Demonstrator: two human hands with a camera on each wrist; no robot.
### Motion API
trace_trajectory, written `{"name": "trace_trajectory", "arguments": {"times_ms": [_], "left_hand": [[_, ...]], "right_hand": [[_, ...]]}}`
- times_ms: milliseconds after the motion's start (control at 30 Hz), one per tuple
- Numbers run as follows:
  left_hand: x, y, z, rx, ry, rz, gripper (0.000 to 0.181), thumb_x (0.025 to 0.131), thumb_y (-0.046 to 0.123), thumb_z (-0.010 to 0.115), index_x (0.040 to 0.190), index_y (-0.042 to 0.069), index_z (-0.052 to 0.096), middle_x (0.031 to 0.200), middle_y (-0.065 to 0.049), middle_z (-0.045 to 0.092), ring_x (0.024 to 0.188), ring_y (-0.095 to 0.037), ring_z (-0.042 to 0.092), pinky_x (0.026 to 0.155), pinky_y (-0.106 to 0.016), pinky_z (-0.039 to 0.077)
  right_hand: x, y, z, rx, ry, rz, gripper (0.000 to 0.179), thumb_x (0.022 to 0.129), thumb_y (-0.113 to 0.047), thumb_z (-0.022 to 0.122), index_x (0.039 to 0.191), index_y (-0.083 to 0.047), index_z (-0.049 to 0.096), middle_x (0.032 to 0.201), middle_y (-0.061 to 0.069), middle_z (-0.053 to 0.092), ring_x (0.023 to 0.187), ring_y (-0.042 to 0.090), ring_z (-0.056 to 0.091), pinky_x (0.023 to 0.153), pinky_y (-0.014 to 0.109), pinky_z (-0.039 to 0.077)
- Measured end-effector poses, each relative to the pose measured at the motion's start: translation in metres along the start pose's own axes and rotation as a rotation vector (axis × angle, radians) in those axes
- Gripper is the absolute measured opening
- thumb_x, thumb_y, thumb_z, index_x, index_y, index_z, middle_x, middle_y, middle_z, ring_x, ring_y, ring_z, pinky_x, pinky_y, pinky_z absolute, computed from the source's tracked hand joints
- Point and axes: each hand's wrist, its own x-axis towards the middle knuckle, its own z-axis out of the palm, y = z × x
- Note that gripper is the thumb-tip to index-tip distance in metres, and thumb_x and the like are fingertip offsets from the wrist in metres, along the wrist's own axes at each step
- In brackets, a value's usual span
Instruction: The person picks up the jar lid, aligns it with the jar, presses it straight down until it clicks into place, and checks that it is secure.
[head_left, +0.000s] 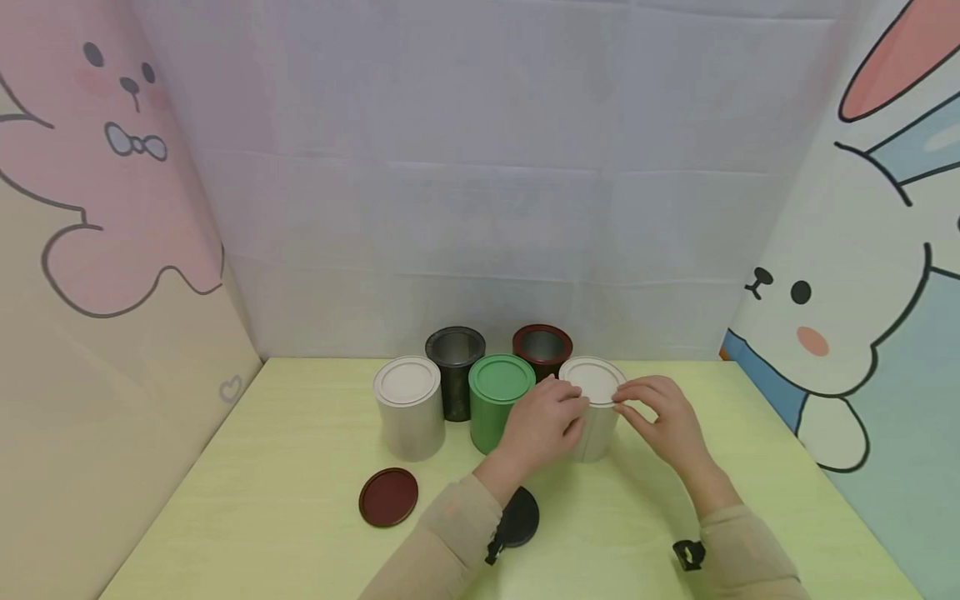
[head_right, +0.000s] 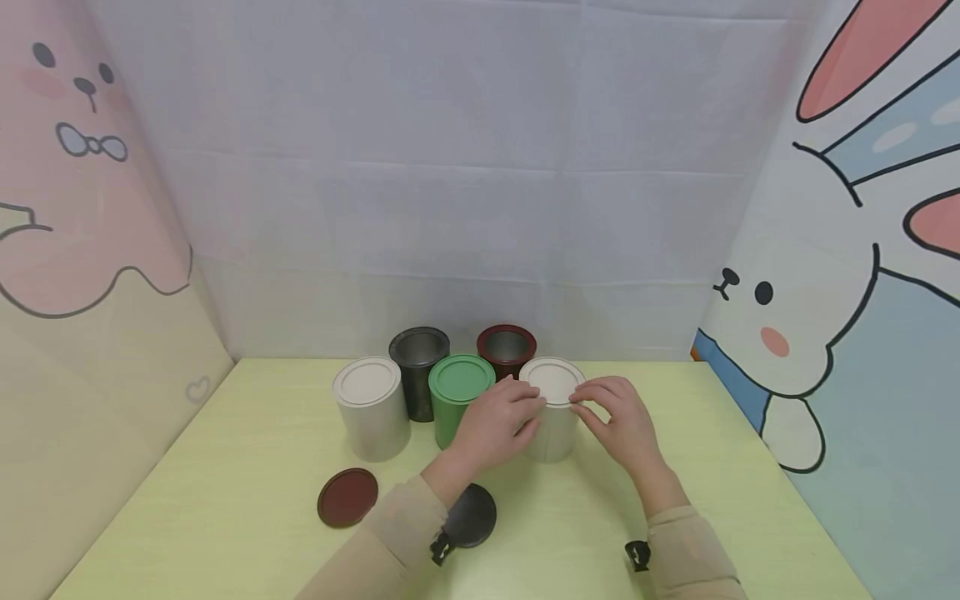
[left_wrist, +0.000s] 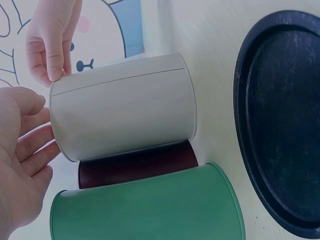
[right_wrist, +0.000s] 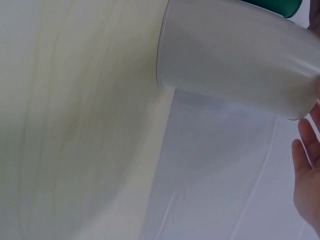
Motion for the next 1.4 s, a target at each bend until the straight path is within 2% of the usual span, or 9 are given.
{"name": "trace_trajectory", "arguments": {"times_ms": [133,367,500,633,733,833,933,1233,1400], "left_hand": [[-0.001,-0.002,0.002,-0.032,0.031,0.001,0.011,0.090,0.015,0.070,0.099,0.016,0.077,0.104,0.002,0.070,0.103,-0.013,0.063,0.108,-0.034,0.041],[0.001,-0.005,0.005,-0.045,0.068,0.006,0.010,0.090,0.013,0.069,0.094,0.017,0.077,0.101,0.004,0.070,0.100,-0.011,0.064,0.109,-0.035,0.041],[0.005,-0.006,0.006,-0.046,0.067,0.009,0.012,0.090,0.013,0.068,0.095,0.018,0.078,0.100,0.005,0.071,0.099,-0.010,0.064,0.109,-0.034,0.041],[0.009,-0.008,0.006,-0.054,0.059,0.005,0.015,0.091,0.013,0.067,0.098,0.019,0.079,0.099,0.005,0.071,0.099,-0.009,0.064,0.108,-0.033,0.041],[0.010,-0.008,0.005,-0.055,0.053,0.001,0.016,0.091,0.014,0.067,0.100,0.019,0.079,0.100,0.005,0.072,0.099,-0.010,0.065,0.108,-0.032,0.041],[0.008,-0.008,0.005,-0.053,0.052,0.003,0.016,0.091,0.014,0.067,0.101,0.019,0.079,0.101,0.004,0.072,0.099,-0.011,0.065,0.108,-0.033,0.041],[0.006,-0.008,0.006,-0.053,0.058,0.005,0.016,0.091,0.014,0.068,0.102,0.018,0.079,0.102,0.003,0.072,0.100,-0.011,0.065,0.108,-0.033,0.041],[0.001,-0.007,0.007,-0.018,0.062,0.028,0.015,0.089,0.015,0.069,0.101,0.018,0.078,0.102,0.003,0.071,0.101,-0.011,0.065,0.107,-0.034,0.043],[0.001,-0.006,0.005,-0.015,0.060,0.033,0.014,0.087,0.015,0.070,0.099,0.017,0.077,0.101,0.003,0.070,0.100,-0.012,0.064,0.107,-0.035,0.043]], "right_hand": [[0.000,-0.002,0.002,-0.012,0.017,0.035,0.036,0.062,0.011,0.085,0.092,-0.008,0.075,0.095,0.008,0.070,0.093,0.031,0.058,0.096,0.017,0.036],[0.004,-0.003,0.002,-0.015,0.035,0.044,0.038,0.060,0.013,0.085,0.090,-0.008,0.075,0.092,0.007,0.071,0.090,0.030,0.058,0.093,0.018,0.037],[0.006,0.000,-0.001,-0.005,0.029,0.026,0.013,0.079,-0.012,0.082,0.090,-0.008,0.075,0.092,0.007,0.071,0.090,0.029,0.057,0.093,0.019,0.036],[0.007,0.002,-0.003,0.000,0.030,0.014,0.031,0.091,-0.038,0.066,0.090,-0.009,0.076,0.092,0.007,0.070,0.091,0.030,0.057,0.093,0.019,0.036],[0.007,0.002,-0.003,0.001,0.027,0.026,0.012,0.083,-0.017,0.079,0.090,-0.008,0.075,0.093,0.007,0.070,0.091,0.029,0.057,0.094,0.018,0.036],[0.005,0.002,-0.002,0.002,0.024,0.048,0.030,0.066,0.008,0.084,0.089,-0.008,0.075,0.093,0.008,0.070,0.092,0.029,0.056,0.094,0.017,0.036],[0.003,0.001,0.000,0.007,0.028,0.062,0.036,0.061,0.014,0.083,0.089,-0.007,0.075,0.094,0.008,0.070,0.093,0.029,0.056,0.094,0.017,0.035],[-0.005,0.002,0.003,0.016,0.038,0.054,0.033,0.064,0.010,0.084,0.092,-0.007,0.076,0.095,0.009,0.071,0.093,0.030,0.057,0.096,0.017,0.035],[-0.007,0.004,0.002,0.026,0.015,0.036,0.020,0.087,-0.024,0.077,0.095,-0.006,0.076,0.100,0.010,0.070,0.096,0.031,0.057,0.098,0.017,0.035]]}}
